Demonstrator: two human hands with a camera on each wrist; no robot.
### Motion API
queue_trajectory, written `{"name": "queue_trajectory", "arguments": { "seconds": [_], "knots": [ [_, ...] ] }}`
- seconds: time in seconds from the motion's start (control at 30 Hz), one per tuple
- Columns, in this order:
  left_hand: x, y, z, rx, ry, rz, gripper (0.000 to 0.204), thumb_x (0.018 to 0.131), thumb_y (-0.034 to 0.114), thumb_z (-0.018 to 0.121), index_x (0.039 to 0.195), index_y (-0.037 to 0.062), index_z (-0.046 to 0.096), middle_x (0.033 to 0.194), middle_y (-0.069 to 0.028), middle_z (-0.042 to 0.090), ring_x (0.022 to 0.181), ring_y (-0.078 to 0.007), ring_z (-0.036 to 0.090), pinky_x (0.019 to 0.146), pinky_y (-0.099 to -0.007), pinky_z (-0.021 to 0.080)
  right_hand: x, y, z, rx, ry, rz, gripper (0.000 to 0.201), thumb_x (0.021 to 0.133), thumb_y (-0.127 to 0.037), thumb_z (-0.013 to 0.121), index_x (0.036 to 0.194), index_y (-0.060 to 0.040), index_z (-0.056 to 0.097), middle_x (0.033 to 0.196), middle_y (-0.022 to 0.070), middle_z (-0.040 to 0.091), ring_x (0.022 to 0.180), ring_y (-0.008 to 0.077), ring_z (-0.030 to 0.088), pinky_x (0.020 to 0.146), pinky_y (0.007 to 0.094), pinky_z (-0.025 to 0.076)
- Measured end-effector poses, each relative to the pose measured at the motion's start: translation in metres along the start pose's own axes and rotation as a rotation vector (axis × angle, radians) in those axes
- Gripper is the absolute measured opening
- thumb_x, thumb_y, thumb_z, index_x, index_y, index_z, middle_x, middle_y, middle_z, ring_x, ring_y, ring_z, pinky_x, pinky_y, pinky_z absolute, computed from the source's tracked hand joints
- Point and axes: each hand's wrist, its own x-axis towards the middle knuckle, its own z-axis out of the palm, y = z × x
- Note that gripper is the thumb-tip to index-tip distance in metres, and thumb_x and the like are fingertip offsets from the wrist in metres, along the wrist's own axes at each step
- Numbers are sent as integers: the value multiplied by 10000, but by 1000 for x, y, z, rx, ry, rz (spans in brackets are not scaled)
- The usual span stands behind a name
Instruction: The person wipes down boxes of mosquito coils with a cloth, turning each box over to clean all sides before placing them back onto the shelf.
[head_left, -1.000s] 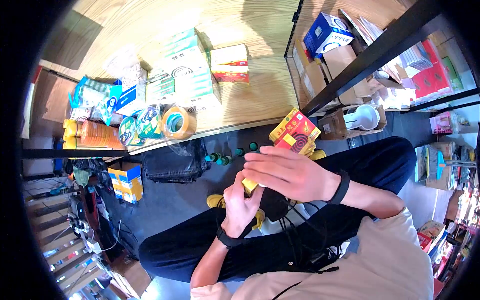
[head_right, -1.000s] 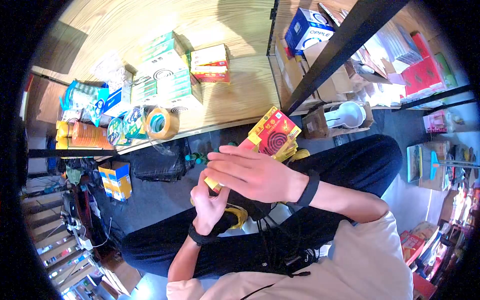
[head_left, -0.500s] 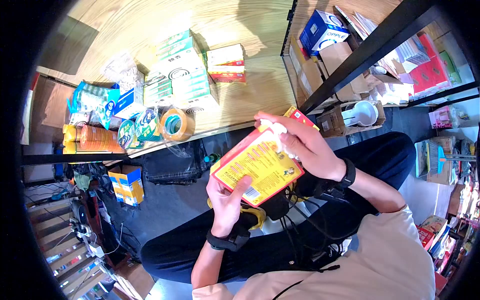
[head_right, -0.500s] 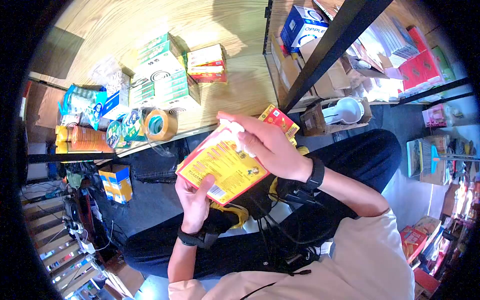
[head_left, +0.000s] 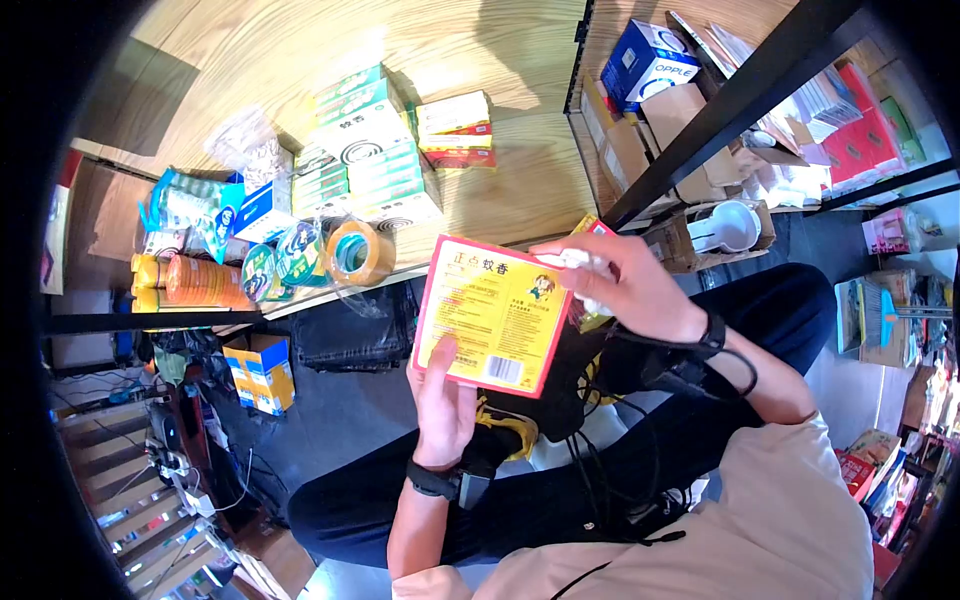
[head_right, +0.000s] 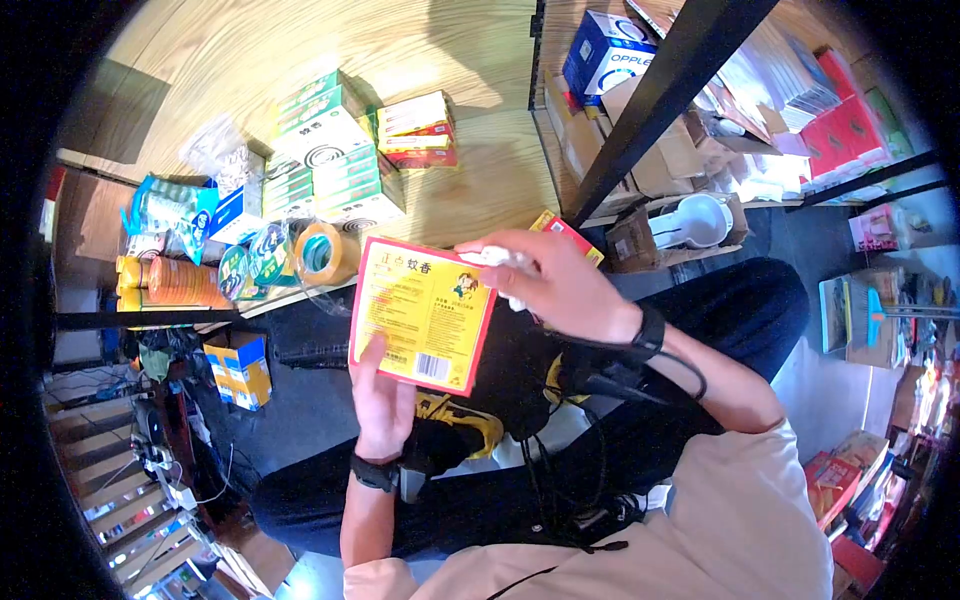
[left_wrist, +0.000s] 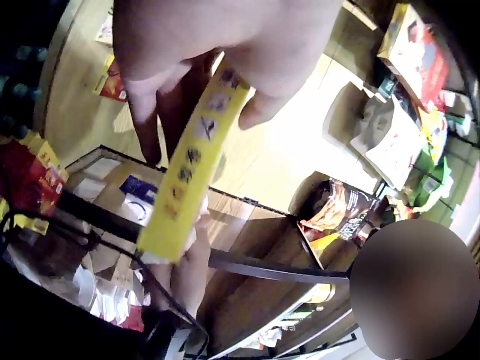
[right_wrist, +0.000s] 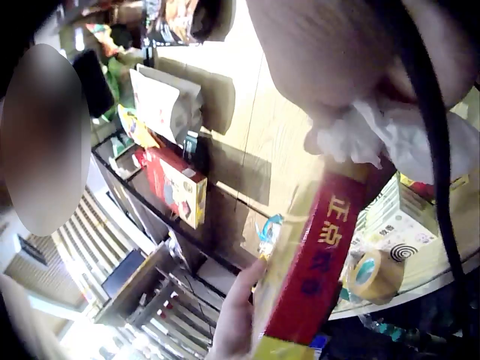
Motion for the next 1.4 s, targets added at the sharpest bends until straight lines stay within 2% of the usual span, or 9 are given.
{"name": "queue_trajectory", "arguments": {
  "seconds": [0.27, 0.3, 0.4, 0.53, 0.8, 0.87, 1.0, 1.23, 1.4],
  "knots": [
    [4, 14, -6, 122, -357, -313, 451, 984, 23, 621, 1408, -45, 484, 1360, -165, 612, 1224, -235, 621, 1049, -390, 513, -3, 8, 7, 35, 272, -26, 231, 1001, -180, 664, 1144, -6, 714, 763, 69, 699, 647, 63, 589, 603, 247, 477],
    [1, 9, -2, 45, -324, -319, 468, 992, 29, 612, 1430, -31, 459, 1387, -169, 589, 1248, -247, 607, 1060, -403, 508, -6, 8, 11, 9, 269, 3, 273, 1021, -179, 631, 1217, 7, 671, 830, 84, 715, 672, 51, 597, 606, 247, 486],
    [-3, -5, 7, -15, -269, -283, 479, 1020, 70, 568, 1458, -35, 407, 1435, -197, 540, 1313, -301, 563, 1102, -461, 482, -8, 15, 27, -161, 303, -153, 415, 1052, -118, 513, 1445, 13, 487, 1292, 216, 646, 1124, 275, 676, 929, 350, 515],
    [-1, -13, 4, -46, -125, -175, 439, 1047, 106, 529, 1449, -32, 416, 1422, -198, 550, 1312, -315, 563, 1094, -466, 496, -21, 19, 43, -95, 206, -189, 451, 1045, -73, 469, 1485, 25, 450, 1426, 199, 577, 1292, 270, 580, 1073, 333, 424],
    [-3, -14, 5, 24, -81, -98, 483, 1043, 218, 555, 1460, 10, 431, 1441, -171, 545, 1303, -294, 569, 1101, -455, 477, -20, 20, 41, -64, 153, -167, 487, 998, -123, 610, 1443, 34, 491, 1359, 248, 603, 1295, 326, 582, 1088, 394, 434],
    [0, -11, -2, -56, -102, -118, 531, 1031, 282, 553, 1477, 25, 424, 1459, -158, 537, 1332, -289, 540, 1113, -458, 443, -12, 6, 25, 171, 82, 102, 406, 1011, -144, 623, 1382, 15, 582, 1117, 94, 724, 977, 89, 626, 882, 273, 500],
    [7, 14, -5, 51, -132, -130, 486, 1024, 215, 557, 1442, -12, 456, 1413, -148, 581, 1291, -268, 578, 1077, -424, 474, -2, -8, -3, 75, -62, 61, 338, 1002, -113, 637, 1318, 8, 642, 1006, 57, 740, 856, 61, 606, 768, 253, 502],
    [1, 7, 1, -63, -87, -71, 462, 1054, 246, 558, 1435, 3, 461, 1421, -143, 578, 1298, -239, 579, 1094, -403, 488, 12, 8, -5, 48, 489, -142, 186, 992, -75, 657, 1155, 3, 704, 979, 39, 740, 846, 51, 618, 729, 224, 499],
    [-6, -12, 9, -187, -96, -123, 437, 1073, 266, 539, 1425, 17, 467, 1406, -128, 586, 1258, -221, 602, 1067, -397, 508, -9, 10, 34, 25, 240, -24, 526, 1077, -221, 489, 1519, 26, 347, 1224, 154, 637, 1031, 142, 587, 927, 292, 462]
  ]
}}
